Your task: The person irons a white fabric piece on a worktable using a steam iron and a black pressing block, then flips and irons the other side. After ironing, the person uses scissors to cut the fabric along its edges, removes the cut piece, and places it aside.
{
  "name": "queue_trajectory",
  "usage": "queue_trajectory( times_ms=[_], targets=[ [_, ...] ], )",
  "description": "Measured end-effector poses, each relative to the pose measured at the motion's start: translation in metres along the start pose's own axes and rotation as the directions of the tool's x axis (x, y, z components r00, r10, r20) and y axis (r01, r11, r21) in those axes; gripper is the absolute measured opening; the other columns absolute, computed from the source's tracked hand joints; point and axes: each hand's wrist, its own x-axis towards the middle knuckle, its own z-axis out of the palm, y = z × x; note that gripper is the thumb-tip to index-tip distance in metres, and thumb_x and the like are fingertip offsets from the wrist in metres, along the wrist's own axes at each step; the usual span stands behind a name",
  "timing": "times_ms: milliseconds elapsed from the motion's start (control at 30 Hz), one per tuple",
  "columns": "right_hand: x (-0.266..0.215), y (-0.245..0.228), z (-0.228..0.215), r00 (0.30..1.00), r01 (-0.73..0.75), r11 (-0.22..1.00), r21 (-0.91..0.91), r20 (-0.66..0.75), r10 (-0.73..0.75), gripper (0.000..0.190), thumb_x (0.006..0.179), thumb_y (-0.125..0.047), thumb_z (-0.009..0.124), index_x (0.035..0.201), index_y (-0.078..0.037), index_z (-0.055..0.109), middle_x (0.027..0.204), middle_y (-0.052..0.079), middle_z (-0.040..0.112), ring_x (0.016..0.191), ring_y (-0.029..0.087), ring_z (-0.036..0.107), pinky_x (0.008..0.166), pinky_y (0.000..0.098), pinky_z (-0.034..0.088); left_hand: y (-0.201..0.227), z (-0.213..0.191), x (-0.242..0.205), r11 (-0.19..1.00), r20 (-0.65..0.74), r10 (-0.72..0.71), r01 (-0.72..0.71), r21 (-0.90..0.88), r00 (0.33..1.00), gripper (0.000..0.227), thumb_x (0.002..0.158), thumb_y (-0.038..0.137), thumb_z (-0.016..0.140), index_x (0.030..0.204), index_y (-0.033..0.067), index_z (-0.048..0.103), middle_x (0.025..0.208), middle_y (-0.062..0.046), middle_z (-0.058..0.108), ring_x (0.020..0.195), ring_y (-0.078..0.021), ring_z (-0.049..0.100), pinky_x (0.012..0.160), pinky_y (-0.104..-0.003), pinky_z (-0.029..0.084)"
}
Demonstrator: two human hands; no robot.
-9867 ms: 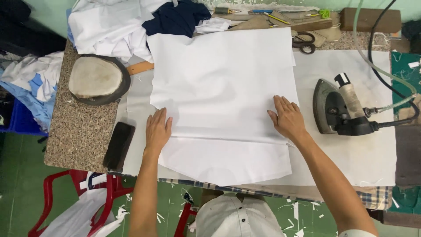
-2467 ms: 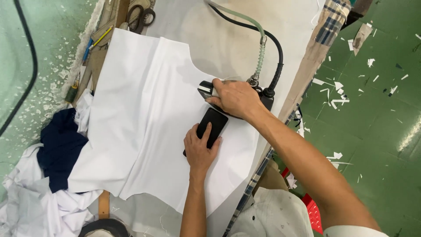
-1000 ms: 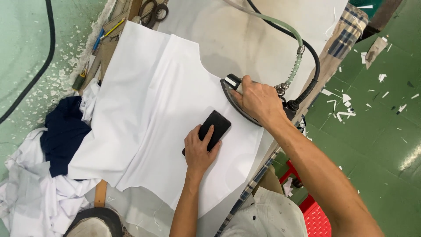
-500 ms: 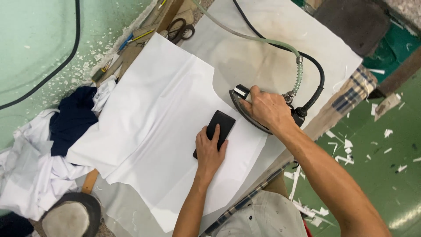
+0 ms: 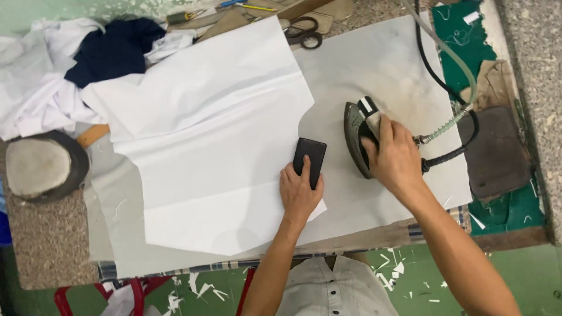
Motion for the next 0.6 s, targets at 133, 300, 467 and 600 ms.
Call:
queue_trajectory(
  times_ms=[133, 300, 467, 600],
  targets=[
    [-0.047, 0.027, 0.015, 0.911, 0.311, 0.860, -0.406, -0.132, -0.391, 0.058, 0.087, -0.015, 0.071, 0.140, 0.005, 0.062, 0.139, 0.032, 0.058, 0.125, 0.046, 0.057, 0.097, 0.0496, 0.048, 0.002, -0.006, 0.002, 0.999, -0.002, -0.025, 0.025, -0.035, 1.000, 0.055, 0.083, 0.037, 0.076, 0.131, 0.0099, 0.068, 0.102, -0.020, 0.056, 0.086, -0.0294, 0.054, 0.072, -0.041, 0.048],
    [-0.052, 0.039, 0.025, 0.792, 0.356, 0.744, -0.566, -0.240, -0.561, 0.049, 0.085, -0.006, 0.068, 0.134, -0.001, 0.071, 0.138, 0.031, 0.061, 0.122, 0.044, 0.061, 0.094, 0.0462, 0.050, 0.000, -0.008, 0.000, 0.999, -0.059, -0.027, 0.026, -0.032, 0.998, 0.056, 0.082, 0.037, 0.076, 0.131, 0.0100, 0.068, 0.100, -0.020, 0.056, 0.084, -0.0298, 0.053, 0.072, -0.040, 0.048],
    [-0.029, 0.043, -0.009, 0.946, 0.325, 0.891, -0.316, 0.111, -0.305, 0.069, 0.091, -0.014, 0.068, 0.152, 0.009, 0.043, 0.118, 0.028, 0.061, 0.097, 0.043, 0.060, 0.068, 0.0527, 0.057, -0.006, -0.003, -0.005, 0.999, 0.021, 0.018, -0.019, 0.033, 1.000, 0.060, 0.090, 0.042, 0.072, 0.140, 0.0124, 0.058, 0.109, -0.020, 0.055, 0.088, -0.0332, 0.053, 0.074, -0.043, 0.050],
    [0.037, 0.025, -0.010, 0.938, 0.037, 0.997, -0.066, 0.346, -0.012, 0.073, 0.099, -0.044, 0.056, 0.157, -0.003, 0.040, 0.128, 0.032, 0.058, 0.112, 0.056, 0.057, 0.088, 0.0641, 0.046, -0.045, -0.017, -0.017, 0.988, 0.066, 0.151, -0.151, 0.006, 0.986, 0.060, 0.093, 0.041, 0.070, 0.143, 0.0111, 0.055, 0.114, -0.022, 0.055, 0.098, -0.0352, 0.053, 0.079, -0.044, 0.050]
  ],
)
